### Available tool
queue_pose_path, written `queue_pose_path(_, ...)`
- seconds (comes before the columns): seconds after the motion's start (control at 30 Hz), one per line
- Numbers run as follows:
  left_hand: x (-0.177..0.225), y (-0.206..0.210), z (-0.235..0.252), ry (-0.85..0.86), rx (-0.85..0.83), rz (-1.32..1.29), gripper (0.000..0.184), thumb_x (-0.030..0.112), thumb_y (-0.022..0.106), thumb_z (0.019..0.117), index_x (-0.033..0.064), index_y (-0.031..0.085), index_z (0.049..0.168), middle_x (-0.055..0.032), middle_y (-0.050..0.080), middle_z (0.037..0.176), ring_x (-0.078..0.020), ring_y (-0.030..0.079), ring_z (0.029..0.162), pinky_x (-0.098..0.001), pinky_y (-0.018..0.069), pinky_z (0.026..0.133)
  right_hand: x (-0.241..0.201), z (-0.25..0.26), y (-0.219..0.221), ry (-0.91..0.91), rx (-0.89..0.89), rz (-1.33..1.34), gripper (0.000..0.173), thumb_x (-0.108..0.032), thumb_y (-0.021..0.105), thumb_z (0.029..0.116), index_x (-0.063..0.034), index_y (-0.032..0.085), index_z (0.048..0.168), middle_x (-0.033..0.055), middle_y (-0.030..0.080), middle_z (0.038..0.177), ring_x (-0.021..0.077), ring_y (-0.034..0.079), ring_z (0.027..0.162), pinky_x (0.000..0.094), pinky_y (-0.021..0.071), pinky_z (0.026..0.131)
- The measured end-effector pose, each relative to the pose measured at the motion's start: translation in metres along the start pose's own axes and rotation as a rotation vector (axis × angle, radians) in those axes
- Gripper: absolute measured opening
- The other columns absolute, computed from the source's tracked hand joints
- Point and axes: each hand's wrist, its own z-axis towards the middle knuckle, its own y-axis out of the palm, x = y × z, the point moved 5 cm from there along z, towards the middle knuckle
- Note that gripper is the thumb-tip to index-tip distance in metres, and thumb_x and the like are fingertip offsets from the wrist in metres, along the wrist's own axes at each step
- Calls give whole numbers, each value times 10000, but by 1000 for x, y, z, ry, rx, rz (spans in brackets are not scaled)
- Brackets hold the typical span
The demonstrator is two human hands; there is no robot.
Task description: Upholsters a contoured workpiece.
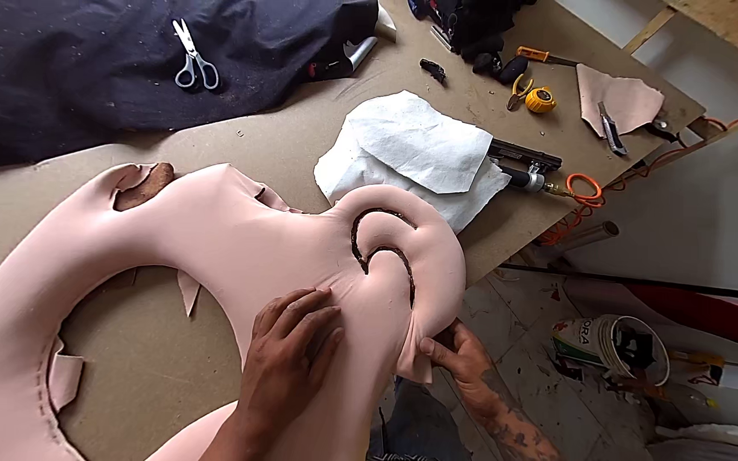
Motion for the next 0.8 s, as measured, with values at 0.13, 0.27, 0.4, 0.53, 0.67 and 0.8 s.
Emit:
queue_pose_path(0.13, -9, -32, -10, -169, 75, 60, 416, 503, 658, 939, 249, 714, 1264, -45, 589, 1467, -289, 484, 1419, -551, 401, 1161, -10, 2, -11, 32, -18, 27, 517, -323, 801, 906, 41, 619, 1226, 200, 723, 991, 277, 726, 820, 423, 631, 756)
queue_pose_path(0.27, -64, -73, -50, -756, 191, -185, 655, 489, 722, 914, 93, 577, 1416, -94, 584, 1425, -186, 620, 1252, -399, 597, 953, -51, 26, -44, -113, 127, -96, 433, -256, 751, 946, 36, 651, 1250, 202, 738, 1060, 323, 745, 913, 480, 648, 798)
queue_pose_path(0.4, -94, -60, -45, -1130, 300, -823, 656, 356, 700, 966, 42, 468, 1493, -171, 633, 1360, -308, 680, 1170, -507, 612, 917, -96, 69, -41, -126, 140, -247, 517, -335, 780, 922, 2, 662, 1294, 161, 757, 1052, 290, 755, 917, 451, 653, 804)
queue_pose_path(0.53, -107, -43, -15, -1219, 338, -855, 613, 481, 757, 909, 33, 637, 1311, -145, 752, 1123, -285, 742, 1018, -511, 627, 865, -106, 73, -22, -173, 207, -630, 782, -647, 786, 789, -58, 639, 1283, 117, 739, 1042, 242, 734, 933, 487, 625, 828)
queue_pose_path(0.67, -83, -98, 0, -1132, 278, -488, 829, 727, 786, 739, 67, 664, 1225, -96, 770, 983, -248, 765, 896, -500, 649, 816, -128, 41, 4, -437, 212, -560, 722, -449, 787, 892, 63, 527, 1329, 146, 715, 1075, 185, 721, 967, 416, 616, 889)
queue_pose_path(0.8, 23, -219, 40, -827, 405, -380, 693, 541, 746, 878, 41, 583, 1330, -90, 734, 1081, -207, 738, 957, -451, 634, 857, -215, -4, 33, -689, 87, -307, 553, -277, 780, 925, 40, 521, 1298, 72, 727, 1031, 134, 734, 900, 363, 651, 807)
